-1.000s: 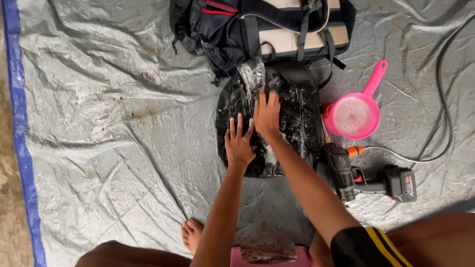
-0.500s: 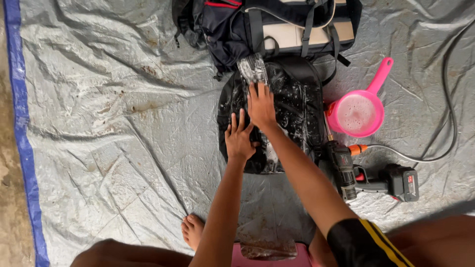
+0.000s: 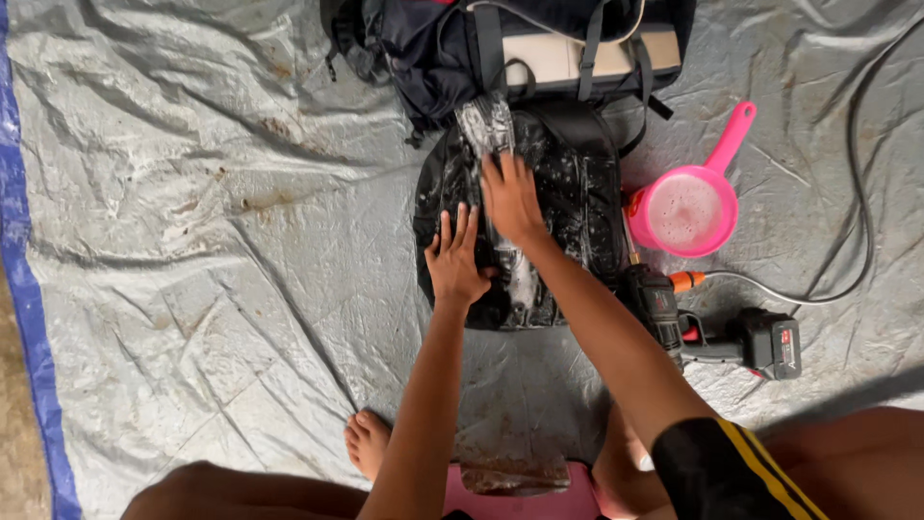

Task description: The person scrubs a black backpack with soapy water using their hands. They work on the main body and straps of the bag, which is placed on a silver tarp. A pink scoop with soapy water and a power drill are visible nearby.

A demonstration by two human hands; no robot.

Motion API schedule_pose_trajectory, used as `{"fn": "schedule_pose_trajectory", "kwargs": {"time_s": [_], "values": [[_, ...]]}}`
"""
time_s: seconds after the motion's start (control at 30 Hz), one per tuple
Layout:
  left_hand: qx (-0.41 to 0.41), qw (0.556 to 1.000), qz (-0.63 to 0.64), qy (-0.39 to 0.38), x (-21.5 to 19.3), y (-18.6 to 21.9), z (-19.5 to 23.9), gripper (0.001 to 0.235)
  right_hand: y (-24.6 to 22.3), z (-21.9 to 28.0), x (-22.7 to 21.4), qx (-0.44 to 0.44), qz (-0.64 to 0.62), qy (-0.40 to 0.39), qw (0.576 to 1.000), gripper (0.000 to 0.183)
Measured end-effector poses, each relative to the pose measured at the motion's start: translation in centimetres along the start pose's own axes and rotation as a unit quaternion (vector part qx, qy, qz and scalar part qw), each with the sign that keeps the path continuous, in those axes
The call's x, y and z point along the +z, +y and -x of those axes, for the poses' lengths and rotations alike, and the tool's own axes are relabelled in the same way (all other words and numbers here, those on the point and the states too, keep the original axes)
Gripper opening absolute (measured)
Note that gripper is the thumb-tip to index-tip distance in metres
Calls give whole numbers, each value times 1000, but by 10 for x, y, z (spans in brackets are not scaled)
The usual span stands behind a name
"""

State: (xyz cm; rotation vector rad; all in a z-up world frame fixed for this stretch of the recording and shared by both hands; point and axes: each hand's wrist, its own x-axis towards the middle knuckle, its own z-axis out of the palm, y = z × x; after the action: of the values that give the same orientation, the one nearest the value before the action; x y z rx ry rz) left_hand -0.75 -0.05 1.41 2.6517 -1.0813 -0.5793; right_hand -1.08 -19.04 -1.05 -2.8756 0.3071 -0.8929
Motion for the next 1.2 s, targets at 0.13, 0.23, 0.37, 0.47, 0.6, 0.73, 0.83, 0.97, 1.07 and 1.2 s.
{"fn": "schedule_pose_trajectory", "kwargs": {"time_s": [0.13, 0.23, 0.37, 0.47, 0.6, 0.73, 0.83, 0.97, 1.07, 1.2], "values": [[1, 1000, -12, -14, 2, 2, 3, 134, -7, 30, 5, -2, 10, 23, 1000, 40], [3, 1000, -18, 14, 7, -2, -3, 133, -34, 85, -14, -4, -57, 19, 998, 42], [13, 998, -28, 57, 20, -5, 4, 131, -55, 136, -52, 1, -132, -28, 991, 42], [16, 998, -23, 56, 15, -1, 1, 131, -13, 130, -1, -51, -86, -36, 994, 43], [10, 999, -32, 35, 6, -3, 1, 128, -7, 60, 2, -35, -51, 0, 998, 42], [-3, 999, -39, -6, 7, 1, 3, 130, -25, 109, -12, -36, -23, 8, 999, 50], [20, 997, -9, 68, 13, -3, -2, 130, -42, 140, -50, -16, -116, -43, 992, 46], [28, 996, -27, 80, 19, -6, 8, 129, -39, 144, -48, -55, -119, -66, 989, 46], [27, 996, -24, 76, 24, -7, -4, 134, -18, 112, -17, -87, -98, -50, 990, 42], [34, 996, -33, 77, 20, -7, -1, 134, -15, 100, -36, -117, -127, -43, 984, 46]]}}
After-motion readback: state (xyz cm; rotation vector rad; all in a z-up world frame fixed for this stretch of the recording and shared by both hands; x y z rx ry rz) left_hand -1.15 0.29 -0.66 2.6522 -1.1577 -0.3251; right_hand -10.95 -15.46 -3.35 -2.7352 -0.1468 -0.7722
